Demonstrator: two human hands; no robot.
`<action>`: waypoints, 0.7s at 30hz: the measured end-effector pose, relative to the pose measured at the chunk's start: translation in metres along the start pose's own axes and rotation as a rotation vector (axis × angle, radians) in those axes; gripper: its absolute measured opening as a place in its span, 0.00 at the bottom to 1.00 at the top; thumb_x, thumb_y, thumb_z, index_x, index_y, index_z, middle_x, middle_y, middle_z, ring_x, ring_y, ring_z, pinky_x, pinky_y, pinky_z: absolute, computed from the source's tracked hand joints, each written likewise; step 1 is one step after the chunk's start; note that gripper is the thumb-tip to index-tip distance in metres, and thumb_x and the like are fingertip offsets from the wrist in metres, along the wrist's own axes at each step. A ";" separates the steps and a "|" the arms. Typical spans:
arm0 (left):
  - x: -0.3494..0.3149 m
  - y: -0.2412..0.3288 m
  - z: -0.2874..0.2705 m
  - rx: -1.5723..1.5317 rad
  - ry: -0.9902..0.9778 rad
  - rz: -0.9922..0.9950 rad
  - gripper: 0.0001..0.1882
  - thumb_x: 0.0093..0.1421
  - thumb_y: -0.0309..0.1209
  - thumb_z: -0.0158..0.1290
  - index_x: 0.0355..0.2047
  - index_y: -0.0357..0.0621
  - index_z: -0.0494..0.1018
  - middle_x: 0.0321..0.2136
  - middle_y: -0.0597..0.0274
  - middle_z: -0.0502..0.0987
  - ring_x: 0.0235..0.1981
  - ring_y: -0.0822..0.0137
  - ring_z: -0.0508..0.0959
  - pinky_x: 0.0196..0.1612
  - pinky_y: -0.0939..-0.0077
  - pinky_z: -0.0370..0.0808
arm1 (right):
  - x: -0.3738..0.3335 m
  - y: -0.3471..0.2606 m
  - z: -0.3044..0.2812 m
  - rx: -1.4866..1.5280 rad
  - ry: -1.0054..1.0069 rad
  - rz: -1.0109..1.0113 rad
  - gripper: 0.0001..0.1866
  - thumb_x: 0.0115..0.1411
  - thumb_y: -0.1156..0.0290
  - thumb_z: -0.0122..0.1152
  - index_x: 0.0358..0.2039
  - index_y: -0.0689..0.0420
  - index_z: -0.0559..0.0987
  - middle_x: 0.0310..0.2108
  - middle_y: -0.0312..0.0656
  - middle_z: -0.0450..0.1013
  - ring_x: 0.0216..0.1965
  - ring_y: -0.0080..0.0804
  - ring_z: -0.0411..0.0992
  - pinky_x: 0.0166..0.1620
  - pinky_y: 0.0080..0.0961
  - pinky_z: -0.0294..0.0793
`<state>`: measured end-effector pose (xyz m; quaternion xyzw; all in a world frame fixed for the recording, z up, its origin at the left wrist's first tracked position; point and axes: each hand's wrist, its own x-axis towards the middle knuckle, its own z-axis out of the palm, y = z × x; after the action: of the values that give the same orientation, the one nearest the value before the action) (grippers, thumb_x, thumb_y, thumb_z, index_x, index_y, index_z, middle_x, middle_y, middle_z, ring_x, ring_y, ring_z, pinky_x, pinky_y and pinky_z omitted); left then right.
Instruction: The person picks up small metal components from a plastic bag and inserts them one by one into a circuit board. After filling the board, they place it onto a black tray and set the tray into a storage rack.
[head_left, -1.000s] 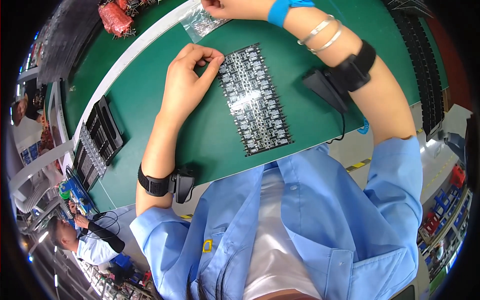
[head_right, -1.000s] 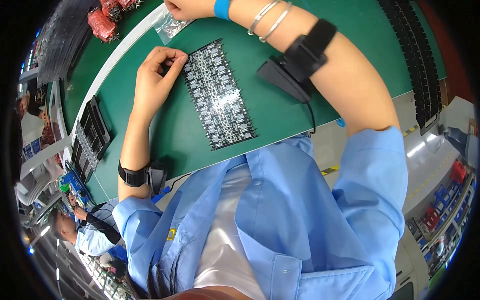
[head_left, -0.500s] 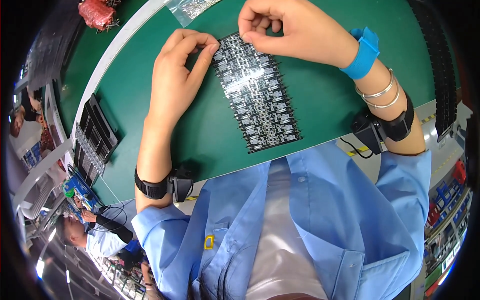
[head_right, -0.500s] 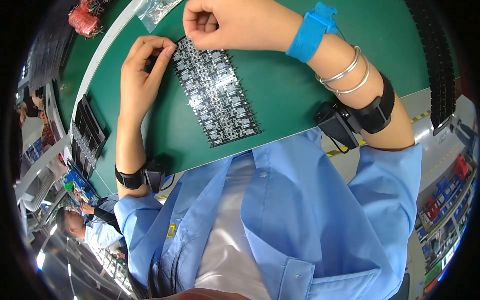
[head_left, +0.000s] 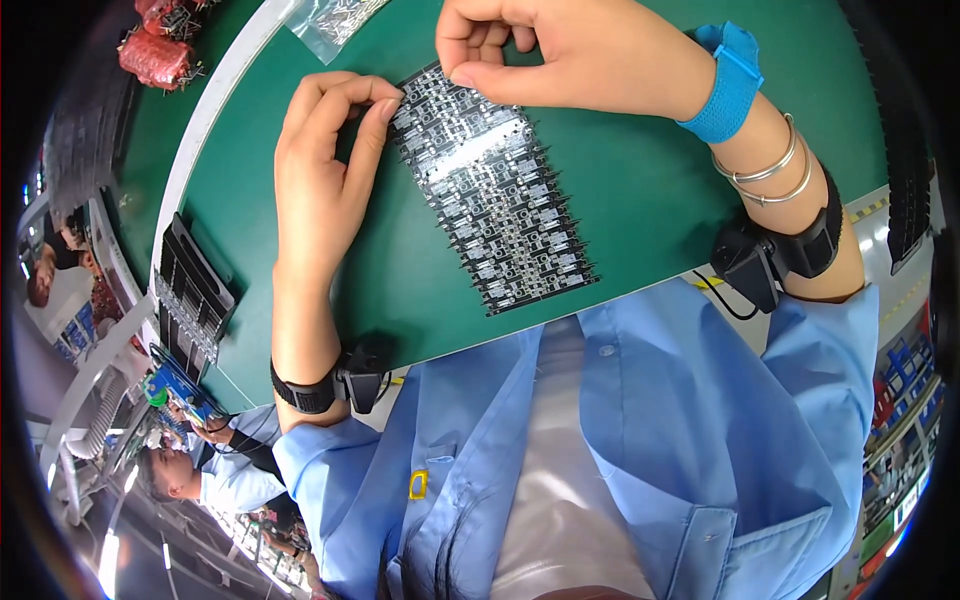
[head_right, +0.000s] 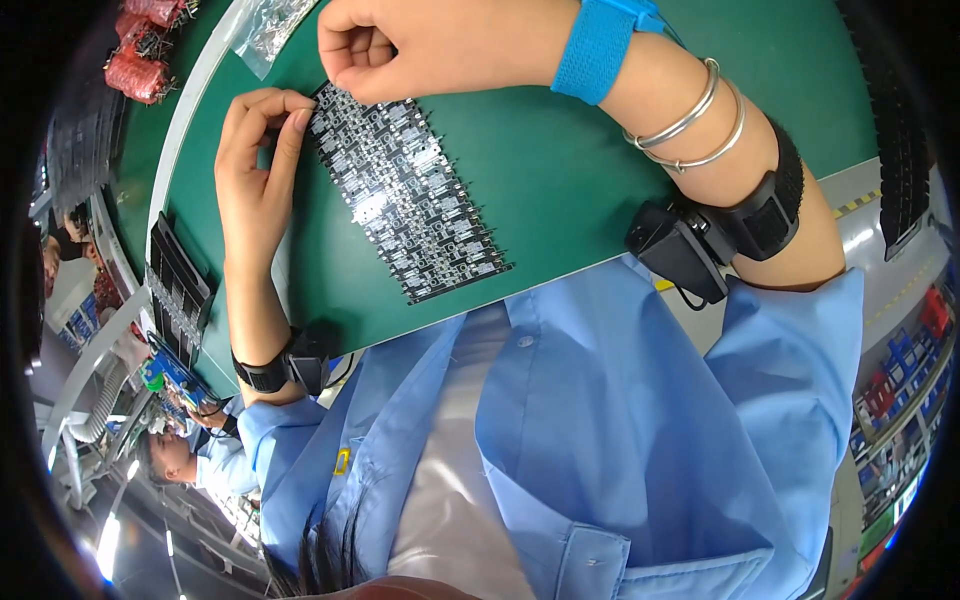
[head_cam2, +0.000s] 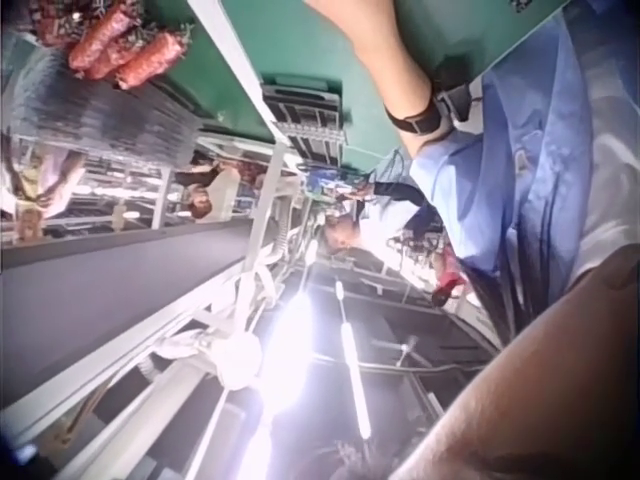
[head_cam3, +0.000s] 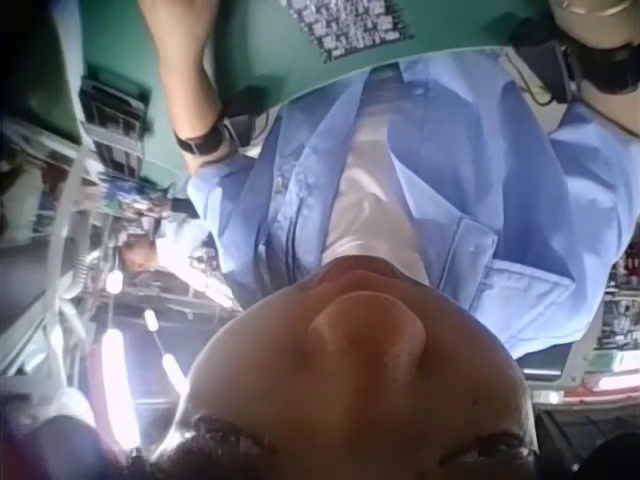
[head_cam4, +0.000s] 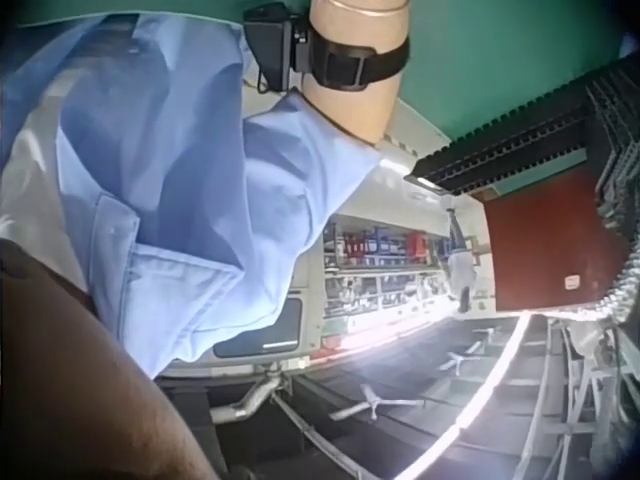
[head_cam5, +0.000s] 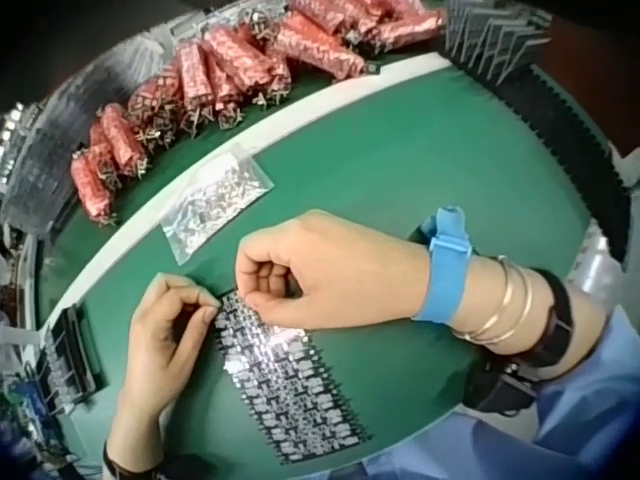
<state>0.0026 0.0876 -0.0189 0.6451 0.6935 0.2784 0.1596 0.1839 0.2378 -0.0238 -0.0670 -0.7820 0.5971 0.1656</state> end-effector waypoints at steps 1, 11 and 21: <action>0.000 -0.001 0.000 -0.002 -0.005 0.001 0.05 0.58 0.24 0.56 0.34 0.38 0.75 0.33 0.60 0.73 0.33 0.67 0.75 0.37 0.76 0.72 | 0.000 0.001 0.000 0.002 0.004 0.003 0.05 0.54 0.76 0.59 0.27 0.64 0.74 0.21 0.41 0.73 0.23 0.23 0.70 0.28 0.21 0.71; -0.002 0.000 -0.002 0.064 -0.040 0.056 0.04 0.60 0.23 0.52 0.35 0.37 0.74 0.36 0.60 0.73 0.38 0.67 0.74 0.42 0.77 0.70 | 0.002 -0.003 -0.001 -0.018 -0.008 0.059 0.06 0.53 0.75 0.59 0.26 0.65 0.75 0.19 0.41 0.73 0.21 0.24 0.70 0.27 0.21 0.70; -0.003 -0.004 0.002 0.124 -0.003 0.082 0.04 0.58 0.27 0.55 0.35 0.44 0.76 0.36 0.61 0.74 0.39 0.61 0.74 0.43 0.72 0.70 | 0.003 0.001 0.000 -0.037 0.012 0.044 0.06 0.52 0.75 0.60 0.25 0.64 0.75 0.19 0.41 0.73 0.20 0.24 0.70 0.27 0.21 0.70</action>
<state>0.0005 0.0844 -0.0231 0.6822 0.6820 0.2401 0.1087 0.1806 0.2389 -0.0239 -0.0908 -0.7902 0.5857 0.1560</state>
